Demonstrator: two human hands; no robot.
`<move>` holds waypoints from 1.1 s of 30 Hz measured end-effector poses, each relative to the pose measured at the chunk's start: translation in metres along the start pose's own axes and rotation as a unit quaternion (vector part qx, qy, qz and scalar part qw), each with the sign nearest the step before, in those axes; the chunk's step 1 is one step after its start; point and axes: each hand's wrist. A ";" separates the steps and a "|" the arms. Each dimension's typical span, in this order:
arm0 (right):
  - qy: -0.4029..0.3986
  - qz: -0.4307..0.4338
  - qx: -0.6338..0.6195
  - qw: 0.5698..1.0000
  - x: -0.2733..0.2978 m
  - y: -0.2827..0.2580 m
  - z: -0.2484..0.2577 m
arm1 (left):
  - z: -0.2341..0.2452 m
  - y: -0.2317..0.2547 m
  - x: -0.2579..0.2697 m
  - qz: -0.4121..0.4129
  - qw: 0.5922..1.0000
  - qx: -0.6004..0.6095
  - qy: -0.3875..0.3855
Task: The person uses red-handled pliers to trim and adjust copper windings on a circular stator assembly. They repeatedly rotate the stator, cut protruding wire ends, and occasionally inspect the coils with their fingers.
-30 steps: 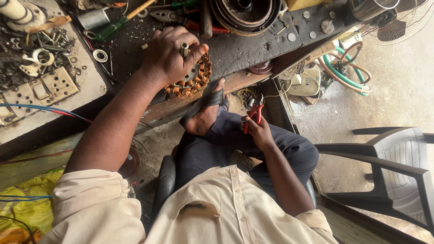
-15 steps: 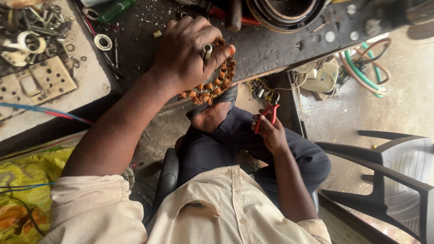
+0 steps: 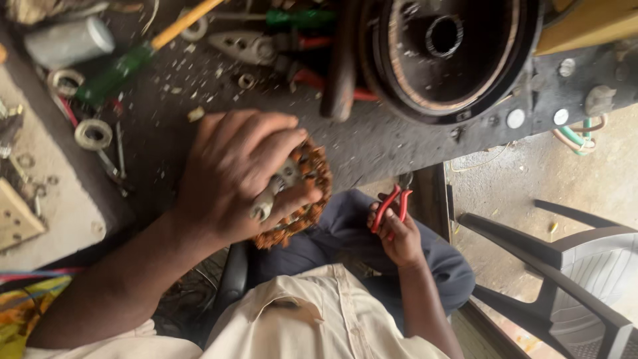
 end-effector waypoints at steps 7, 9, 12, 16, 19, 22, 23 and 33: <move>-0.006 0.038 -0.001 0.999 0.012 0.022 0.010 | 0.007 0.004 0.001 -0.034 0.999 -0.015 -0.002; -0.006 0.055 0.022 0.998 0.010 0.020 0.005 | 0.007 0.003 -0.006 -0.075 0.997 -0.008 0.030; 0.006 0.065 0.049 0.997 0.014 0.018 -0.001 | -0.001 -0.001 -0.009 -0.105 0.993 -0.036 0.027; -0.028 0.080 0.060 0.995 0.017 0.016 -0.003 | -0.005 -0.011 -0.019 -0.127 0.990 -0.054 -0.017; -0.026 0.114 0.056 0.992 0.019 0.021 -0.001 | -0.006 -0.015 -0.020 -0.134 0.990 -0.041 -0.023; -0.009 0.134 0.071 0.988 0.023 0.028 -0.003 | -0.006 -0.018 -0.017 -0.152 0.988 -0.029 0.006; -0.012 0.142 0.081 0.986 0.024 0.028 -0.003 | -0.007 -0.021 -0.014 -0.154 0.988 -0.020 0.014; 0.047 0.207 0.325 0.922 0.030 0.031 -0.022 | -0.030 -0.032 -0.006 -0.097 0.995 -0.004 0.035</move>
Point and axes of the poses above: each hand's wrist, its own x-axis away from the middle knuckle, its own z-axis out of the back of the hand, y = z × x, and after that the axes turned 7 degrees about x, right-handed
